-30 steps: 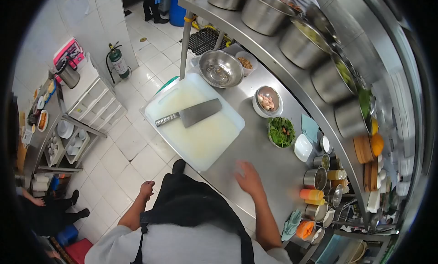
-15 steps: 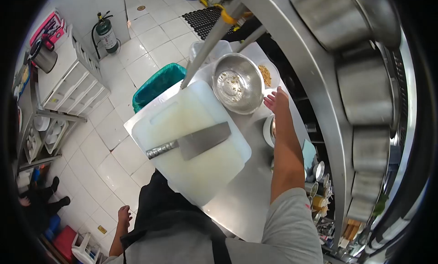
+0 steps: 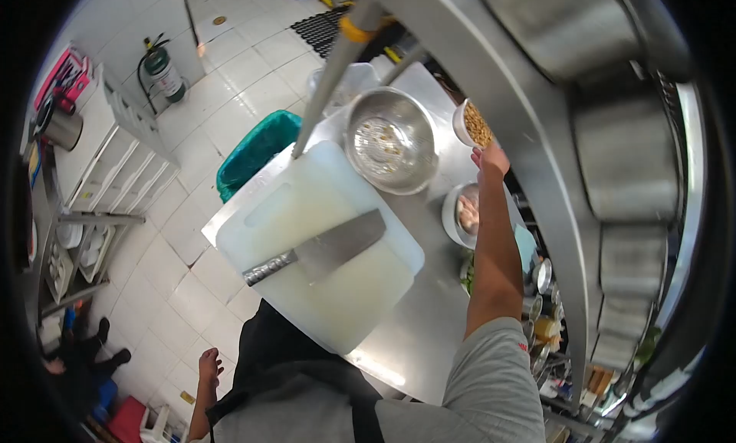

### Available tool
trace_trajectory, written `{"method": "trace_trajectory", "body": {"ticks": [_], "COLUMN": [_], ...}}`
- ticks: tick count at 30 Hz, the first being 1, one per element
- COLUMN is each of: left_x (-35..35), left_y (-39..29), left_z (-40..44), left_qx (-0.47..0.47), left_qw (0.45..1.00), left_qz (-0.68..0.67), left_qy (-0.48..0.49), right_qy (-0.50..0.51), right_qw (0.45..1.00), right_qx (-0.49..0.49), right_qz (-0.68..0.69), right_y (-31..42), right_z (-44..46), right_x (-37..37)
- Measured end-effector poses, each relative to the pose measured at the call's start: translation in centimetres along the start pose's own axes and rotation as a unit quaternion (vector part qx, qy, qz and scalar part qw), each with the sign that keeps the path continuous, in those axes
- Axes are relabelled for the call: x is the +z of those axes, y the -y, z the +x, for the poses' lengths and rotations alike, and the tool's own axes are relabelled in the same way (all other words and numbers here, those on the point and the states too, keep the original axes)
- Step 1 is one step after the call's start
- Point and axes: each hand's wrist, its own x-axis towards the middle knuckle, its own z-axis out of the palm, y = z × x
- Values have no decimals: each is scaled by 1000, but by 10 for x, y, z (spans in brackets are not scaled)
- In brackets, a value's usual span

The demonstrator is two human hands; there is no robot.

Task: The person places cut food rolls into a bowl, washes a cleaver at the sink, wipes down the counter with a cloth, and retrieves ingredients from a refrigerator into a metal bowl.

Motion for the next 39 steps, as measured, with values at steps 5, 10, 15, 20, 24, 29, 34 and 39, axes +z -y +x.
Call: {"method": "trace_trajectory", "body": {"ticks": [5,10,15,20,24,29,34,39], "left_x": [13,37,60,65,94,168,282,389], "left_y": [-3,-3,22,72,75,44,32,76], "left_z": [17,9,-39,-40,-61,-195,-300,-399], "left_qx": [43,98,109,167,199,353,556,744], "left_qw": [998,991,979,921,900,761,610,401], "left_qz": [26,45,114,314,338,503,516,437], "left_qy": [38,85,127,159,187,208,228,306], "right_qy": [51,8,8,-99,-164,-205,-182,-70], "right_qw": [987,960,936,932,941,946,931,874], "right_qx": [-145,-177,-154,-93,-45,5,-118,-212], "right_qz": [-38,-216,-318,-335,-292,-253,-292,-432], "right_y": [1,-24,-109,-212,-284,-307,-287,-268], "right_z": [-88,-263,-382,-457,-481,-500,-510,-492], "right_x": [-116,-243,-397,-518,-567,-598,-627,-613]}}
